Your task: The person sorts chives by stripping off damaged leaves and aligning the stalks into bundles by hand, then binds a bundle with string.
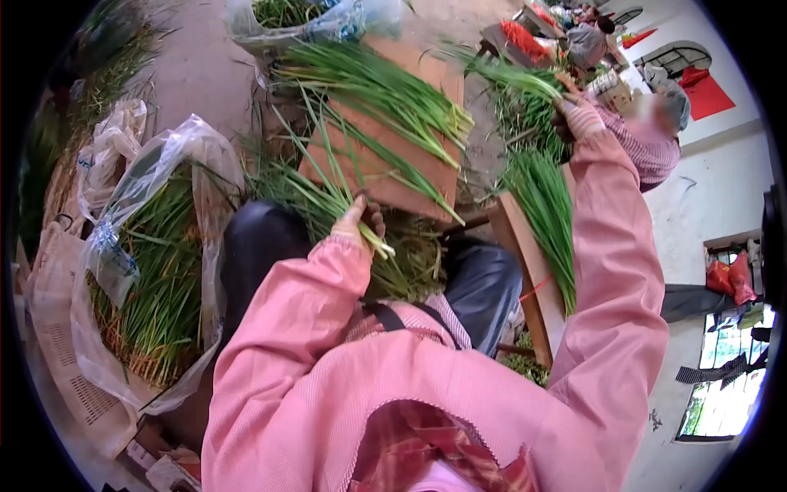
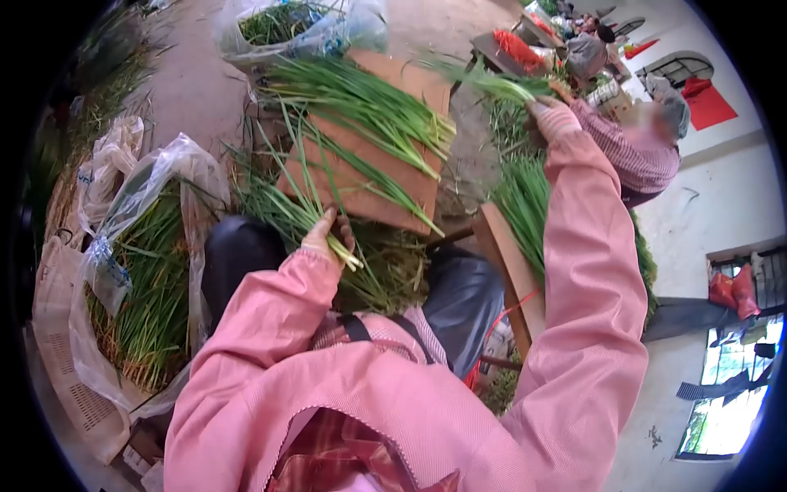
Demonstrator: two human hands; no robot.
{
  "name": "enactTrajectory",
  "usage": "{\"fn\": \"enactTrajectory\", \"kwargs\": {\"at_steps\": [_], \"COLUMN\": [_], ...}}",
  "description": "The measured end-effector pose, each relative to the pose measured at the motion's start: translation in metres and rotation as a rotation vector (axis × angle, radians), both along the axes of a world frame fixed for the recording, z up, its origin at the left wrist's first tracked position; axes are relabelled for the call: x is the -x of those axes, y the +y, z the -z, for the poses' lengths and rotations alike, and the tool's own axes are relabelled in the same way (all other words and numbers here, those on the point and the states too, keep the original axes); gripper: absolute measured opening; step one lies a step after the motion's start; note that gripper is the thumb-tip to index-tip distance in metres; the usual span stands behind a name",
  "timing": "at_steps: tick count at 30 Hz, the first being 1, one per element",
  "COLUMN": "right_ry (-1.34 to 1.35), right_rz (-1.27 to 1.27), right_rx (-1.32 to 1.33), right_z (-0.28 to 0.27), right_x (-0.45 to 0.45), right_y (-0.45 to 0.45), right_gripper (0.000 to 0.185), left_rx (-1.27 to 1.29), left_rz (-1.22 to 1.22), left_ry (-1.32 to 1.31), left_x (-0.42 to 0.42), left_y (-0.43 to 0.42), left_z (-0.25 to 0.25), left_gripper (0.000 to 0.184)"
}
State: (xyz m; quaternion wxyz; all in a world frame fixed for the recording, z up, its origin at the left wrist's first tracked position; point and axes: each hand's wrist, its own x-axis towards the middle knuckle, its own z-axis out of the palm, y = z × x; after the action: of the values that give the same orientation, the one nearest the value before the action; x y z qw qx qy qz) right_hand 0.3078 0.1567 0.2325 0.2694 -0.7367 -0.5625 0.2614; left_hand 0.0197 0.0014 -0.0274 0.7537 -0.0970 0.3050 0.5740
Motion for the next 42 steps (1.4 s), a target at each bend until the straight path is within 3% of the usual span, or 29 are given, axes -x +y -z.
{"fn": "enactTrajectory", "kwargs": {"at_steps": [3,4,5,6,7,8,10,11,12,13,15,18,20,21,23,27,29,34,35,37,39,40,41,42], "right_ry": [0.353,0.468,0.794,0.378,-0.262,-0.706,-0.178,-0.045,0.146,0.076,0.284,0.382,0.599,0.519,0.722,0.593,0.806,1.041,1.08,0.968,0.853,0.796,0.773,0.797], "right_rz": [-0.093,-0.238,-0.199,-0.219,-0.319,-0.48,-0.101,0.054,0.031,0.011,-0.019,-0.018,-0.004,-0.002,-0.083,-0.021,-0.091,0.001,-0.013,-0.081,0.007,-0.006,-0.078,-0.008], "right_rx": [-0.196,-0.258,-0.527,-0.29,-0.054,0.105,-0.108,-0.226,-0.335,-0.27,-0.474,-0.636,-0.611,-0.578,-0.483,0.336,0.497,0.462,0.41,0.486,0.526,0.523,0.508,0.52], "right_z": [-0.036,-0.047,-0.04,-0.035,-0.031,-0.027,-0.054,-0.078,-0.078,-0.083,-0.091,-0.114,-0.11,-0.102,-0.064,0.058,0.102,0.147,0.148,0.166,0.19,0.202,0.226,0.217], "right_x": [0.024,0.037,0.058,0.028,-0.001,-0.031,-0.01,0.032,0.038,0.044,0.049,0.052,0.061,0.063,0.061,0.095,0.096,0.101,0.102,0.092,0.093,0.093,0.082,0.095], "right_y": [-0.003,-0.007,-0.004,0.015,0.034,0.053,0.067,0.039,0.039,0.037,0.046,0.048,0.045,0.042,0.043,-0.015,-0.054,-0.101,-0.111,-0.124,-0.144,-0.152,-0.155,-0.16], "right_gripper": [0.029,0.03,0.022,0.022,0.023,0.025,0.02,0.019,0.02,0.021,0.025,0.024,0.024,0.027,0.021,0.028,0.025,0.024,0.024,0.024,0.024,0.025,0.027,0.027], "left_rx": [-0.024,-0.016,-0.019,-0.048,-0.071,-0.039,-0.049,-0.053,-0.051,-0.055,-0.021,-0.064,-0.072,-0.066,-0.097,-0.111,-0.13,-0.16,-0.298,-0.519,-0.226,-0.631,-0.621,-0.531], "left_rz": [-0.008,0.007,0.006,0.021,0.042,0.055,0.063,0.053,0.05,0.033,0.017,0.021,0.031,0.034,0.03,0.063,0.093,0.141,0.174,0.169,0.147,0.177,0.18,0.244], "left_ry": [-0.068,-0.097,-0.104,-0.116,-0.123,-0.103,-0.123,-0.148,-0.157,-0.155,-0.128,-0.154,-0.186,-0.195,-0.209,-0.236,-0.272,-0.247,-0.391,-0.636,-0.289,-0.623,-0.618,-0.482], "left_x": [0.004,0.004,0.002,-0.002,-0.006,-0.007,-0.011,-0.013,-0.014,-0.013,-0.016,-0.017,-0.02,-0.02,-0.021,-0.027,-0.034,-0.037,-0.045,-0.045,-0.043,-0.044,-0.047,-0.045], "left_y": [0.003,0.004,0.007,0.008,0.007,0.007,0.009,0.007,0.007,0.006,0.008,0.009,0.009,0.009,0.009,0.001,-0.001,-0.003,0.002,0.006,-0.003,-0.002,-0.004,-0.005], "left_z": [-0.006,-0.005,-0.004,-0.001,0.001,-0.006,-0.007,-0.01,-0.013,-0.017,-0.021,-0.022,-0.019,-0.018,-0.019,-0.009,0.008,0.012,0.04,0.032,-0.003,0.011,0.024,0.02], "left_gripper": [0.013,0.013,0.013,0.015,0.016,0.019,0.02,0.02,0.02,0.02,0.019,0.019,0.02,0.021,0.023,0.032,0.032,0.041,0.032,0.023,0.024,0.033,0.033,0.038]}}
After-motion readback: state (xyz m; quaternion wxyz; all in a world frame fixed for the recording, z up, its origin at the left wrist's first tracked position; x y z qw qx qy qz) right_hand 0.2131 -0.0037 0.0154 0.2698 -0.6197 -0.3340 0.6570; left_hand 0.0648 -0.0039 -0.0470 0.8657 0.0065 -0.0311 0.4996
